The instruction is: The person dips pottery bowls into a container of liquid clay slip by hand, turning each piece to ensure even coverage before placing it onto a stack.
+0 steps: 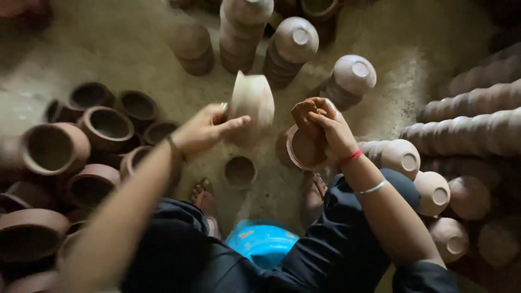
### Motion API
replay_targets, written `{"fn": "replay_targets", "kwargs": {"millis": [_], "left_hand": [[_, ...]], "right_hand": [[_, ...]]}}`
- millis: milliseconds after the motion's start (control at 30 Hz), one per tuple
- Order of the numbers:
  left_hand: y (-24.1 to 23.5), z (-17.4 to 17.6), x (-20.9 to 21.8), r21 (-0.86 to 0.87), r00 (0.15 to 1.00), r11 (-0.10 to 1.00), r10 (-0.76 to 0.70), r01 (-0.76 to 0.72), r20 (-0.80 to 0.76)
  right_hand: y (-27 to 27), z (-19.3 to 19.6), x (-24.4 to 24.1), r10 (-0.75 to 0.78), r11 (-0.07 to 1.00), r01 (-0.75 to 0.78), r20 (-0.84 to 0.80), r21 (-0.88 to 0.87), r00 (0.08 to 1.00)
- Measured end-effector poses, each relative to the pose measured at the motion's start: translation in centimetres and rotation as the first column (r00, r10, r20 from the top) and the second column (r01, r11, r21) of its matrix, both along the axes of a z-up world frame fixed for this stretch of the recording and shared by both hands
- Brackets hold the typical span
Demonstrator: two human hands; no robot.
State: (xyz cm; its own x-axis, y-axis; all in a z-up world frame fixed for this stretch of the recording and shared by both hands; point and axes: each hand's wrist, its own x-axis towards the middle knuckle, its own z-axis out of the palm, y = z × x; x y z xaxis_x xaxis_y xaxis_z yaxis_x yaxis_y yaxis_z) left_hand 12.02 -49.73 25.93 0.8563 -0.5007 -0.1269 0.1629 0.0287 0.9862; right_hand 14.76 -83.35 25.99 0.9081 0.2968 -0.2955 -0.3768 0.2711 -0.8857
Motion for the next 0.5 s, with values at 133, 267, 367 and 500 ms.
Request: {"fn": "replay_targets", "kwargs": {"millis": [133, 267, 367, 500], "left_hand": [[-6.3, -4.6, -9.2, -0.322, 0.804, 0.738, 0.525, -0.593, -0.278], [-8.4, -7.3, -15.1, -0.142, 0.231, 0.194, 0.586, -0.971, -0.776], [-9.2, -6.5, -17.7, 0.223, -0.214, -0.101, 0.790, -0.970, -0.574], [-9.2, -4.5, -19.0, 0.490, -0.165, 0.045, 0.912, -0.871, -0.376]], "right_hand": [[0.6, 0.1, -3.8, -0.054, 0.994, 0.054, -0.004, 0.093, 0.999], [2.4, 1.4, -10.4, 0.107, 0.991, -0.112, 0.071, 0.068, 0.992], [4.3, 1.3, -16.6, 0.245, 0.968, -0.226, 0.227, -0.107, 0.943], [6.6, -0.6, -18.3, 0.401, 0.780, 0.302, 0.809, -0.548, 0.430]]}}
